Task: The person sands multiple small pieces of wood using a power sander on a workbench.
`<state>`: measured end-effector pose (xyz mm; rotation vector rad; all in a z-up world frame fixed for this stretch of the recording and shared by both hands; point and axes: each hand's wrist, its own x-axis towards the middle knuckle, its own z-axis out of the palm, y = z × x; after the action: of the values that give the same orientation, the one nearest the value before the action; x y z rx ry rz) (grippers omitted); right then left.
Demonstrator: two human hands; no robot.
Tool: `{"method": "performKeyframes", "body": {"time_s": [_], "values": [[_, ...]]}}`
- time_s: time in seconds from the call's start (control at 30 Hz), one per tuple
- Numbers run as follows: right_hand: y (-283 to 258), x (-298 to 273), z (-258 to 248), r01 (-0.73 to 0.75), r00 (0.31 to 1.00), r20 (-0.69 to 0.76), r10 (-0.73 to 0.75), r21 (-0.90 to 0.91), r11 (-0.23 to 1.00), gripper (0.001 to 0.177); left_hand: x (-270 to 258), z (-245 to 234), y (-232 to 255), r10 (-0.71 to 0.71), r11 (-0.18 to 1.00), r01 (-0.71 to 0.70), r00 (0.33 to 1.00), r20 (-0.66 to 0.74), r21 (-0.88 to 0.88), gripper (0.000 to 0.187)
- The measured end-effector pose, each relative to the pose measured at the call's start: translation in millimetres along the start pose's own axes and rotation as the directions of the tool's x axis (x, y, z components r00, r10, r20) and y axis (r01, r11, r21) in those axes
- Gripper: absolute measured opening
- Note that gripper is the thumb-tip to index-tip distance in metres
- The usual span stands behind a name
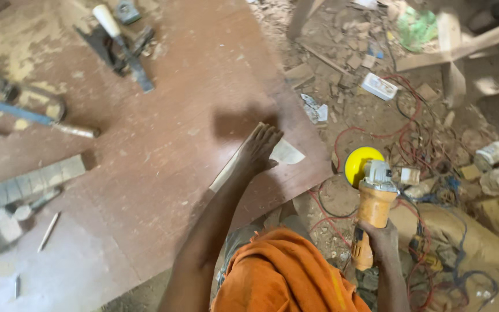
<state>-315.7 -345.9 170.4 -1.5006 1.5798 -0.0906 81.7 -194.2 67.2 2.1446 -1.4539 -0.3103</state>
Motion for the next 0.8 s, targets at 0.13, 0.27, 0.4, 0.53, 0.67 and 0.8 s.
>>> {"method": "performKeyframes", "body": {"time_s": [0.13,0.27,0.4,0.53,0.67,0.8], "values": [[31.7,-10.5,-18.6,-0.059,0.995,-0.090,0.053,-0.076,0.995,0.045,35.3,12.8,-4.1,0.028,0.976,-0.101,0.935,0.354,0.191,0.076],[43.4,-17.1,-26.2,-0.078,0.991,-0.121,0.062,-0.136,0.988,0.050,34.5,-16.5,-43.7,-0.324,0.942,0.335,0.918,0.229,-0.009,0.075],[34.9,-14.4,-23.7,-0.052,0.994,-0.107,0.023,-0.274,0.960,0.050,-10.7,-55.2,-90.0,-0.681,0.729,0.671,0.692,0.239,0.136,0.092],[14.4,-4.9,-5.4,0.022,0.999,-0.018,-0.029,-0.306,0.952,0.054,-87.7,-55.5,-91.7,-0.900,0.433,0.901,0.434,0.051,-0.025,0.105],[-18.8,-3.4,27.2,0.167,0.983,0.129,-0.130,-0.344,0.924,0.053,-131.6,-41.2,-79.8,-0.972,0.233,0.964,0.232,-0.020,-0.129,0.113],[-64.9,-14.3,67.1,0.266,0.952,0.272,-0.137,-0.522,0.810,0.061,-150.9,-39.6,-76.9,-0.987,0.142,0.936,0.158,0.025,-0.322,0.074]]}}
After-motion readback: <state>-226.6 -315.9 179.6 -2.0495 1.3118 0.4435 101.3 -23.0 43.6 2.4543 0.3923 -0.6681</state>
